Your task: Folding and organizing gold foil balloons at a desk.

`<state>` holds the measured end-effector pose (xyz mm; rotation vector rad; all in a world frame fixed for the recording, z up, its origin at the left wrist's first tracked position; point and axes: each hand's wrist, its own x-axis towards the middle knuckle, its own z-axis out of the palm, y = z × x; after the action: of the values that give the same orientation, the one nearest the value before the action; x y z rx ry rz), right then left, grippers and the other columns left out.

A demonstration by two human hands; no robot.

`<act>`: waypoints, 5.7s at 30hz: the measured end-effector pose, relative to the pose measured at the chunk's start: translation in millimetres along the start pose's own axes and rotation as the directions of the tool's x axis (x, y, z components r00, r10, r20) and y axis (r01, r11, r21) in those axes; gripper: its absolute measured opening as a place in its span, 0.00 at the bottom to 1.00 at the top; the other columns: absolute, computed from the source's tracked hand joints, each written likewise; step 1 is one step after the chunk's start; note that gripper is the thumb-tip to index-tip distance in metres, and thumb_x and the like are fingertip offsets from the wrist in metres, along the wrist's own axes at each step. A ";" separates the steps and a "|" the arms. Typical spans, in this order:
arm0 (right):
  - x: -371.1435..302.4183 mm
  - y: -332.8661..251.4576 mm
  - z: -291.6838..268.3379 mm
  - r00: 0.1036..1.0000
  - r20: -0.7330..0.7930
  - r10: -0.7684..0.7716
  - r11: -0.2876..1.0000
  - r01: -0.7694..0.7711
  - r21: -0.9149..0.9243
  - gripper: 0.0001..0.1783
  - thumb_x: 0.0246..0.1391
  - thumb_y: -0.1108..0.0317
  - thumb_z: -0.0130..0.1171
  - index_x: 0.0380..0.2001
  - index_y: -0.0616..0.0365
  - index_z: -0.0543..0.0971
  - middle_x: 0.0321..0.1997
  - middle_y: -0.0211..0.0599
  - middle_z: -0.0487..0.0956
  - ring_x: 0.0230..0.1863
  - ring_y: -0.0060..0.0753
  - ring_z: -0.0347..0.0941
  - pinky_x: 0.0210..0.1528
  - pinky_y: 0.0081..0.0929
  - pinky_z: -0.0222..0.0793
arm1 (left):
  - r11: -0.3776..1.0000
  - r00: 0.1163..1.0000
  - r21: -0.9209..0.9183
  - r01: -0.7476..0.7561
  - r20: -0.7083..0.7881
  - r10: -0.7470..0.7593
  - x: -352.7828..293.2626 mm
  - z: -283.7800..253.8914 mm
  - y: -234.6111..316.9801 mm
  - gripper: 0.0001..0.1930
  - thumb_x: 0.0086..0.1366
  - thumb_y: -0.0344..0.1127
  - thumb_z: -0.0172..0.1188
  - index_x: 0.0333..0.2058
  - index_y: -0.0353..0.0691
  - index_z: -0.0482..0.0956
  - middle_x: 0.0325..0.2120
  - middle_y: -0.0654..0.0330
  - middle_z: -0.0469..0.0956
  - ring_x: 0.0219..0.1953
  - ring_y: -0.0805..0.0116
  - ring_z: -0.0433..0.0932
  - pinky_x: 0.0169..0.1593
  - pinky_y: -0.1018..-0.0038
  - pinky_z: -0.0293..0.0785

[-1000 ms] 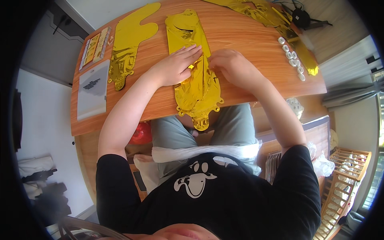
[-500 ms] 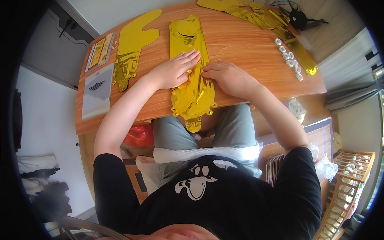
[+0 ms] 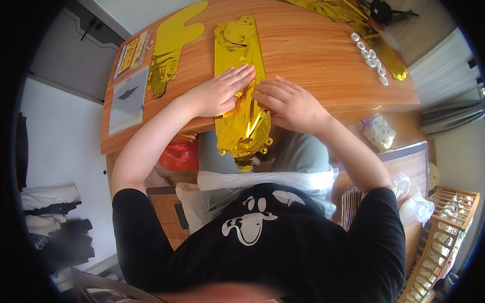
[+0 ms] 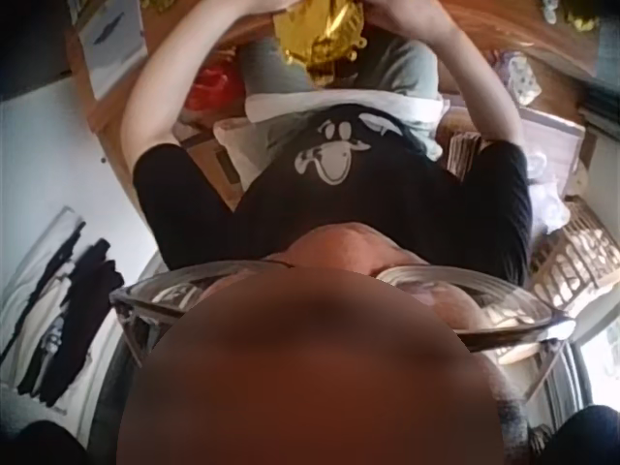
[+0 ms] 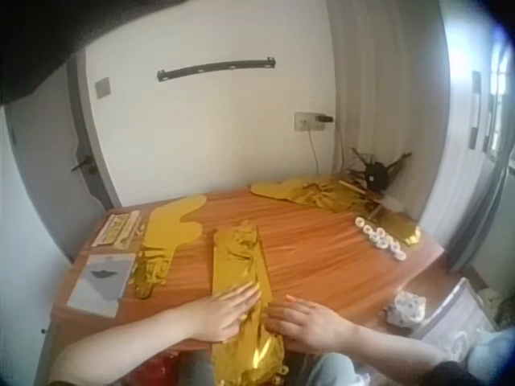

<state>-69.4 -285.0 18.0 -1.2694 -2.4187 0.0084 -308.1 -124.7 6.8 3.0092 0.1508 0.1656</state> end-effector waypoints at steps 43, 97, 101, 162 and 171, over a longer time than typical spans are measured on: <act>-20.6 -5.1 15.2 0.966 -0.250 -0.064 0.998 0.054 -0.044 0.20 0.45 0.75 0.67 0.45 0.53 0.86 0.51 0.33 0.83 0.58 0.42 0.78 0.64 0.47 0.72 | 0.996 0.989 -0.021 0.087 -0.116 -0.089 -50.5 2.8 63.9 0.34 0.66 0.25 0.51 0.71 0.40 0.62 0.70 0.55 0.67 0.72 0.57 0.65 0.73 0.59 0.63; 55.2 37.8 17.9 0.900 0.186 0.395 0.525 -0.387 0.758 0.18 0.60 0.71 0.60 0.52 0.64 0.81 0.45 0.43 0.87 0.46 0.35 0.81 0.51 0.30 0.75 | 0.009 0.703 -0.972 0.234 0.163 -0.692 -25.9 -21.2 34.8 0.20 0.77 0.37 0.54 0.61 0.32 0.73 0.55 0.57 0.79 0.58 0.69 0.77 0.63 0.71 0.71; 65.9 25.9 1.1 0.791 0.351 0.501 0.439 -0.582 0.685 0.17 0.60 0.63 0.64 0.46 0.63 0.82 0.35 0.34 0.84 0.36 0.26 0.77 0.37 0.27 0.74 | 0.168 0.733 -0.971 0.169 0.009 -0.681 -30.7 -12.7 29.6 0.27 0.72 0.33 0.62 0.67 0.33 0.66 0.56 0.54 0.76 0.57 0.68 0.77 0.61 0.71 0.73; 66.3 29.0 9.7 0.741 0.376 0.556 0.393 -0.633 0.666 0.20 0.57 0.65 0.66 0.48 0.69 0.80 0.39 0.43 0.86 0.40 0.33 0.81 0.45 0.32 0.75 | 0.893 0.873 0.192 0.406 -0.370 -0.318 -43.4 36.6 106.1 0.40 0.65 0.54 0.64 0.71 0.41 0.65 0.70 0.49 0.65 0.72 0.51 0.63 0.71 0.53 0.61; 52.4 26.3 17.2 0.851 0.121 0.511 0.575 -0.443 0.688 0.22 0.58 0.64 0.67 0.51 0.67 0.80 0.37 0.44 0.85 0.39 0.35 0.82 0.45 0.30 0.76 | 0.889 0.856 0.176 0.422 -0.401 -0.326 -40.4 39.7 100.9 0.37 0.66 0.52 0.64 0.68 0.39 0.67 0.66 0.46 0.70 0.67 0.49 0.69 0.69 0.53 0.65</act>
<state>-81.1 -225.1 15.5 -1.4246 -1.6162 0.9188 -334.2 -233.3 -23.5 3.0839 0.8586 0.7105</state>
